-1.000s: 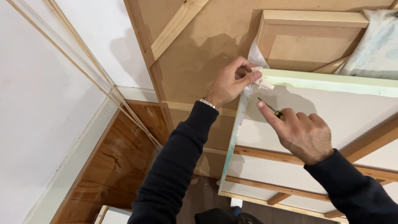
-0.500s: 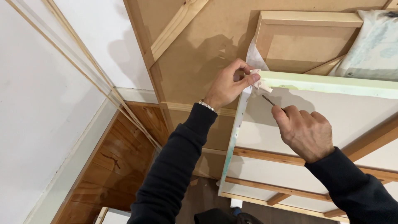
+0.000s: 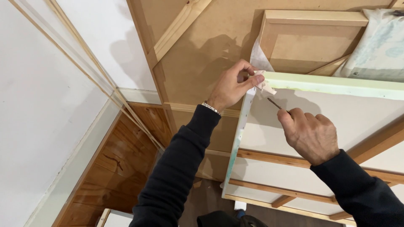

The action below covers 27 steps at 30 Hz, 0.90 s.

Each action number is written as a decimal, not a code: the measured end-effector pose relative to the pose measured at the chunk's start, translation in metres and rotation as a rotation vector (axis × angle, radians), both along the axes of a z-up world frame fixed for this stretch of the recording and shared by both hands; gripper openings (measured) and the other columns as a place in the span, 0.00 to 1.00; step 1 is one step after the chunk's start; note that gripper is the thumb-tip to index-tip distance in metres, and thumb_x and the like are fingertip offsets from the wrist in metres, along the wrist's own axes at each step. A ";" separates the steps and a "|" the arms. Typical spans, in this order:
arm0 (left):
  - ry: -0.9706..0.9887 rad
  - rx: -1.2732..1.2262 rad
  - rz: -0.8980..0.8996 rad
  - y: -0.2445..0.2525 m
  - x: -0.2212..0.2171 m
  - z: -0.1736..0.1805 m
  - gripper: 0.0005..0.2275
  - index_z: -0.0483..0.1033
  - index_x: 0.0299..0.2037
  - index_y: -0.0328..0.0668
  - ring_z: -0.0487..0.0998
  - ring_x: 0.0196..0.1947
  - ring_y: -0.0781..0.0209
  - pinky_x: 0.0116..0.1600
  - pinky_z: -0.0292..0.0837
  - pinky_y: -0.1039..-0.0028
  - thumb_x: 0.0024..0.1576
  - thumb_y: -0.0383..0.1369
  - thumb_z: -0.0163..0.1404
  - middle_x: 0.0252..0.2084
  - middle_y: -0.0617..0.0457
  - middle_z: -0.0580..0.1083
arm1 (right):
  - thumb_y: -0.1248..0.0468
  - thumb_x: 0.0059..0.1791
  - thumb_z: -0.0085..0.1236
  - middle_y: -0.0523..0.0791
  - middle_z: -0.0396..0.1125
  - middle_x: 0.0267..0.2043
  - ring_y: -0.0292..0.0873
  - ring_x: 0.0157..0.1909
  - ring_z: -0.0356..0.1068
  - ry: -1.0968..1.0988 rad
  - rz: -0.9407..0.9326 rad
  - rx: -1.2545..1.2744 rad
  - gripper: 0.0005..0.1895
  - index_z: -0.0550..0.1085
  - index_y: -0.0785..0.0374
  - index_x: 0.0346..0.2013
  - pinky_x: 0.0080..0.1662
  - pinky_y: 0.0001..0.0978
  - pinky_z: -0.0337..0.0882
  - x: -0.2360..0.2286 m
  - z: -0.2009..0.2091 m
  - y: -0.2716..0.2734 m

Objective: Remove protective foam corners and tape from a large canvas frame.

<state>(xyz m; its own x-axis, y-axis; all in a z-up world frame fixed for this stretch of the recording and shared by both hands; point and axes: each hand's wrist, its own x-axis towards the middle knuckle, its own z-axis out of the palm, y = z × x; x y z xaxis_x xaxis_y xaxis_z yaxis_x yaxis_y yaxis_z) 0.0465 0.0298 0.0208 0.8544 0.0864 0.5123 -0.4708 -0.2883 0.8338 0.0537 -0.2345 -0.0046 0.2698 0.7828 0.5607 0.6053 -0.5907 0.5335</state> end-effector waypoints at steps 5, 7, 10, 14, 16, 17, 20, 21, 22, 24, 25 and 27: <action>-0.009 0.009 0.006 -0.001 -0.002 0.000 0.15 0.73 0.42 0.35 0.82 0.39 0.67 0.41 0.79 0.75 0.60 0.41 0.58 0.41 0.51 0.79 | 0.67 0.52 0.56 0.38 0.67 0.29 0.36 0.19 0.63 0.054 0.038 0.033 0.05 0.70 0.54 0.41 0.24 0.31 0.62 -0.002 -0.001 -0.001; -0.012 0.013 0.010 -0.001 -0.003 0.001 0.15 0.73 0.42 0.35 0.82 0.38 0.68 0.41 0.79 0.75 0.60 0.41 0.58 0.41 0.51 0.79 | 0.66 0.52 0.56 0.39 0.67 0.28 0.37 0.19 0.63 0.066 0.036 0.028 0.05 0.70 0.54 0.41 0.24 0.31 0.62 -0.002 0.000 0.000; -0.010 0.021 0.022 -0.001 -0.003 0.001 0.15 0.73 0.42 0.35 0.81 0.38 0.68 0.40 0.79 0.75 0.60 0.41 0.58 0.41 0.51 0.79 | 0.64 0.53 0.56 0.39 0.68 0.28 0.36 0.18 0.64 0.094 0.013 0.004 0.03 0.70 0.55 0.39 0.23 0.30 0.62 -0.002 0.000 -0.001; -0.022 -0.004 -0.003 -0.001 -0.003 -0.001 0.15 0.73 0.42 0.35 0.82 0.39 0.67 0.42 0.79 0.75 0.60 0.41 0.58 0.41 0.51 0.78 | 0.64 0.53 0.56 0.38 0.67 0.27 0.36 0.18 0.64 0.085 -0.024 -0.020 0.04 0.71 0.54 0.42 0.23 0.30 0.64 -0.005 0.003 -0.001; -0.024 -0.013 -0.016 0.001 -0.004 -0.004 0.14 0.73 0.43 0.35 0.82 0.40 0.67 0.42 0.79 0.75 0.61 0.40 0.58 0.41 0.52 0.78 | 0.65 0.52 0.57 0.38 0.66 0.26 0.36 0.18 0.64 0.075 -0.024 -0.017 0.07 0.72 0.53 0.44 0.24 0.30 0.64 -0.005 0.007 0.000; -0.007 -0.030 -0.062 0.002 -0.005 -0.006 0.14 0.72 0.46 0.36 0.82 0.43 0.66 0.45 0.79 0.74 0.61 0.39 0.58 0.43 0.51 0.77 | 0.64 0.53 0.57 0.39 0.67 0.28 0.38 0.20 0.66 0.111 0.065 0.047 0.07 0.71 0.55 0.45 0.25 0.32 0.65 -0.005 0.009 0.001; -0.023 -0.035 -0.166 0.010 -0.007 -0.016 0.16 0.69 0.53 0.36 0.79 0.52 0.62 0.55 0.76 0.71 0.61 0.36 0.59 0.53 0.49 0.74 | 0.63 0.55 0.57 0.41 0.68 0.31 0.43 0.26 0.69 0.231 0.176 0.198 0.07 0.70 0.58 0.46 0.28 0.36 0.68 -0.006 0.019 0.007; -0.053 -0.025 -0.228 0.013 -0.007 -0.020 0.19 0.67 0.57 0.36 0.76 0.58 0.59 0.61 0.73 0.69 0.60 0.33 0.60 0.60 0.47 0.71 | 0.62 0.57 0.56 0.42 0.69 0.33 0.45 0.30 0.71 0.319 0.193 0.282 0.07 0.69 0.58 0.47 0.31 0.38 0.69 -0.007 0.022 0.009; -0.055 -0.024 -0.227 0.010 -0.008 -0.022 0.19 0.67 0.57 0.36 0.76 0.58 0.59 0.61 0.73 0.69 0.60 0.33 0.60 0.60 0.47 0.71 | 0.62 0.57 0.56 0.42 0.69 0.33 0.45 0.30 0.71 0.318 0.194 0.282 0.07 0.69 0.58 0.47 0.31 0.38 0.69 -0.009 0.027 0.014; -0.146 0.032 -0.214 0.005 -0.010 -0.027 0.27 0.64 0.63 0.36 0.70 0.66 0.55 0.68 0.70 0.65 0.55 0.29 0.63 0.70 0.45 0.65 | 0.60 0.53 0.59 0.44 0.73 0.30 0.49 0.25 0.72 0.420 0.165 0.274 0.07 0.73 0.55 0.44 0.26 0.41 0.70 -0.011 0.036 0.025; -0.144 0.030 -0.210 0.002 -0.007 -0.030 0.27 0.64 0.63 0.36 0.70 0.66 0.55 0.68 0.70 0.65 0.55 0.29 0.63 0.70 0.45 0.65 | 0.60 0.53 0.59 0.44 0.73 0.30 0.49 0.25 0.72 0.422 0.168 0.271 0.07 0.73 0.55 0.44 0.26 0.41 0.70 -0.009 0.034 0.027; -0.155 -0.006 -0.135 -0.003 -0.003 -0.039 0.30 0.63 0.64 0.37 0.71 0.66 0.54 0.67 0.74 0.65 0.54 0.28 0.65 0.71 0.47 0.65 | 0.61 0.54 0.58 0.46 0.74 0.33 0.49 0.27 0.73 0.418 0.239 0.278 0.06 0.72 0.55 0.44 0.27 0.41 0.71 -0.005 0.032 0.033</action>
<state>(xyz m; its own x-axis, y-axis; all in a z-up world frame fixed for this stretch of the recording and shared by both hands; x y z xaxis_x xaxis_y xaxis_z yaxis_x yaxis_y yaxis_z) 0.0437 0.0269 -0.0180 0.7694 -0.0201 0.6384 -0.6276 -0.2093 0.7498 0.0489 -0.2016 0.0270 0.3472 0.6872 0.6382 0.8663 -0.4956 0.0623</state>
